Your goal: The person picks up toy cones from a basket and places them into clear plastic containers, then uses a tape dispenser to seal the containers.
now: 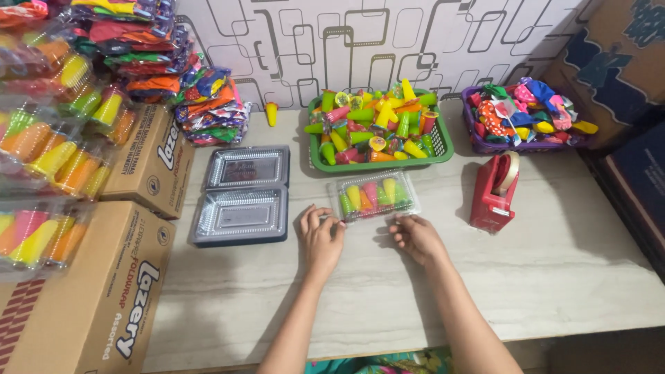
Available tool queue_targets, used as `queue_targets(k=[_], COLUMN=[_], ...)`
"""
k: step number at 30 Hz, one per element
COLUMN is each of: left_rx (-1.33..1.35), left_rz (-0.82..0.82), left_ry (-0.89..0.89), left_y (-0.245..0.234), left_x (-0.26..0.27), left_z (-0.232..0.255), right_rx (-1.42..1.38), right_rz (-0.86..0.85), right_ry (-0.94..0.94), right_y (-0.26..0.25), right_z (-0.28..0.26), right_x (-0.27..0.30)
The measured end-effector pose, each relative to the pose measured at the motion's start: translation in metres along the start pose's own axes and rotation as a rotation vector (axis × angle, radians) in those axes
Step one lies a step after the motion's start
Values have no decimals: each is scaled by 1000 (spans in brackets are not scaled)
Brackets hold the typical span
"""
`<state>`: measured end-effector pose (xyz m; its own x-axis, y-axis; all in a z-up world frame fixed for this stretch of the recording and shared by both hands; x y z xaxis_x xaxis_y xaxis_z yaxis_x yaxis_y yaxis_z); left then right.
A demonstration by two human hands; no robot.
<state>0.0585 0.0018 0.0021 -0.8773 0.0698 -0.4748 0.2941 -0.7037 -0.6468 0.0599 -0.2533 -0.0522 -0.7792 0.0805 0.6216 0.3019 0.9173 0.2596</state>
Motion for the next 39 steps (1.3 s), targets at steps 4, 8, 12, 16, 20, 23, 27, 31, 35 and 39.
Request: queue_targets(k=[4, 8, 12, 16, 20, 23, 27, 31, 35, 39], left_rx=[-1, -4, 44, 72, 101, 121, 276, 310, 347, 148], left_rz=[-16, -183, -290, -296, -295, -277, -132, 88, 71, -109], left_ry=[-41, -86, -161, -155, -105, -86, -111, -67, -99, -84], left_y=[-10, -15, 4, 2, 3, 7, 7, -8, -13, -20], left_x=[-3, -8, -12, -12, -10, -9, -6, -7, -10, -14], left_z=[10, 21, -1, -5, -7, -13, -21, -16, -4, 21], right_rx=[3, 114, 164, 201, 276, 329, 470, 673, 873, 911], right_rz=[49, 112, 146, 137, 98, 72, 64, 199, 351, 356], right_ry=[-33, -118, -138, -151, -114, -123, -133, -225, -299, -329], right_y=[-26, -35, -27, -35, -33, -25, -22, -29, -25, -21], right_z=[-12, -31, -44, -38, -34, -39, -49, -67, -80, -78], right_x=[-8, 2, 25, 9, 17, 37, 59, 65, 61, 37])
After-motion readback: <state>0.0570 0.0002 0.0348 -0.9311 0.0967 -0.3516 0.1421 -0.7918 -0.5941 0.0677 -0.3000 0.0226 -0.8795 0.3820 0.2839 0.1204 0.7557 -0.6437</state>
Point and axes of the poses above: each hand's wrist, its own x-axis away from the middle knuckle, its own y-axis out of the palm, z = x × y, the point moved 6 cm from there along -x, towards the middle knuckle, and after that the axes turned 10 degrees about y, right-handed, at the moved point
